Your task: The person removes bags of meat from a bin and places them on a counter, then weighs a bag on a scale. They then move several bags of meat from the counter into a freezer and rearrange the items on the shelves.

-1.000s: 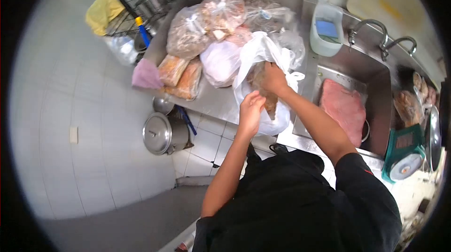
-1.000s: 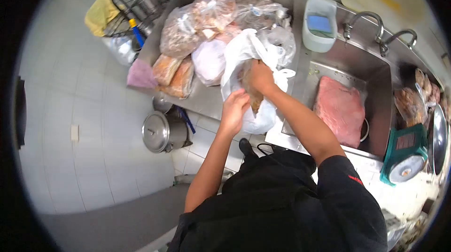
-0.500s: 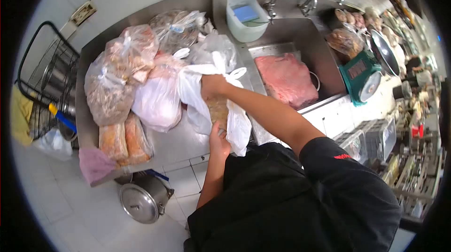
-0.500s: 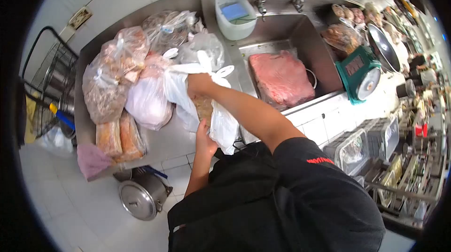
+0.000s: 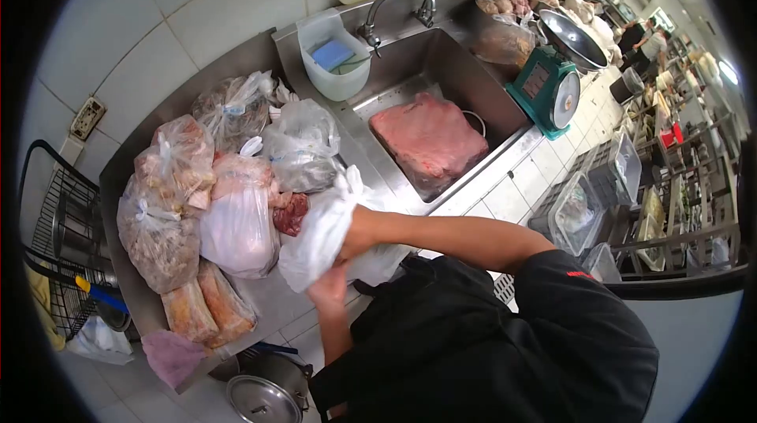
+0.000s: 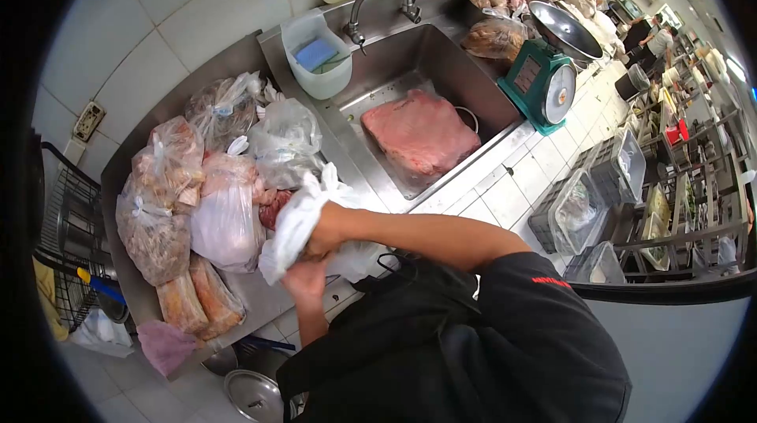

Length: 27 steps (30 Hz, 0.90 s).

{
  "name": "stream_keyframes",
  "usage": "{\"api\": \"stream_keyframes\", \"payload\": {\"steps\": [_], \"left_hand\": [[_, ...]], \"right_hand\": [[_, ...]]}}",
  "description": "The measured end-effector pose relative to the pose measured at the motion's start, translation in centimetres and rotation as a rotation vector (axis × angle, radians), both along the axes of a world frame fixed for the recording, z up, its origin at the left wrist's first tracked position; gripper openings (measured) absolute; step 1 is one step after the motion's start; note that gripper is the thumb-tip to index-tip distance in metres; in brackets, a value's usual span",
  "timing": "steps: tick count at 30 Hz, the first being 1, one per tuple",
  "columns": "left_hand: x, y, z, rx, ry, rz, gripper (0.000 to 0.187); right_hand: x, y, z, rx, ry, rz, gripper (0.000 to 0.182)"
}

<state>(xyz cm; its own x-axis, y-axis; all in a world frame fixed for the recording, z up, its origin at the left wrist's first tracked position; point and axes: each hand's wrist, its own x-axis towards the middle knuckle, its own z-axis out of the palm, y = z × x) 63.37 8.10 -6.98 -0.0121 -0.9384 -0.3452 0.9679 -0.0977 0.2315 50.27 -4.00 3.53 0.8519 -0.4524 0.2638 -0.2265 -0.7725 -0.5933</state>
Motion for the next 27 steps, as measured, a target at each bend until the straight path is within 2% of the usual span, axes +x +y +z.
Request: {"api": "stream_keyframes", "payload": {"steps": [2, 4, 5, 8, 11, 14, 17, 20, 22, 23, 26, 27], "left_hand": [[1.6, -0.7, 5.1, -0.046, -0.217, 0.072, 0.055], [3.0, -1.6, 7.9, 0.09, -0.412, 0.04, 0.049], [3.6, -2.0, 8.5, 0.17, -0.507, 0.03, 0.046], [5.6, -4.8, 7.4, 0.166, -0.756, -0.126, 0.042], [7.0, -8.5, 2.6, -0.003, -0.653, -0.319, 0.047], [4.7, -8.2, 1.0, 0.271, -0.748, -0.364, 0.053], [2.8, -5.6, -1.5, 0.358, -0.781, -0.616, 0.065], [-1.3, -1.7, 3.4, 0.419, -0.441, -0.469, 0.071], [-1.8, -1.4, 2.4, 0.324, -0.425, -0.434, 0.072], [-2.0, -1.7, 2.1, 0.271, -0.416, -0.408, 0.073], [-2.7, -1.9, 1.8, 0.328, -0.33, -0.473, 0.069], [-3.0, -2.2, 0.8, 0.344, -0.194, -0.442, 0.058]], "right_hand": [[-2.6, 0.9, 0.6, 0.045, -0.134, 0.0, 0.039], [-4.6, 1.5, -0.5, 0.037, -0.038, 0.013, 0.043], [-5.9, 2.1, 0.0, 0.077, -0.029, 0.008, 0.045], [-8.5, 3.2, -0.1, 0.204, -0.058, -0.022, 0.052], [-9.9, 3.7, 0.2, 0.24, -0.102, -0.089, 0.063], [-9.9, 3.9, 0.7, 0.243, -0.094, -0.117, 0.069], [-10.4, 3.8, 0.5, 0.254, -0.035, -0.152, 0.069], [-10.7, 4.3, -0.2, 0.26, -0.058, -0.26, 0.065], [-10.6, 5.1, -0.1, 0.303, -0.16, -0.362, 0.062], [-10.6, 5.2, -0.5, 0.256, -0.154, -0.378, 0.054], [-10.1, 5.3, -2.3, 0.59, -0.325, -0.515, 0.049], [-9.5, 5.8, -0.2, 0.972, -0.4, -0.625, 0.054]]}}
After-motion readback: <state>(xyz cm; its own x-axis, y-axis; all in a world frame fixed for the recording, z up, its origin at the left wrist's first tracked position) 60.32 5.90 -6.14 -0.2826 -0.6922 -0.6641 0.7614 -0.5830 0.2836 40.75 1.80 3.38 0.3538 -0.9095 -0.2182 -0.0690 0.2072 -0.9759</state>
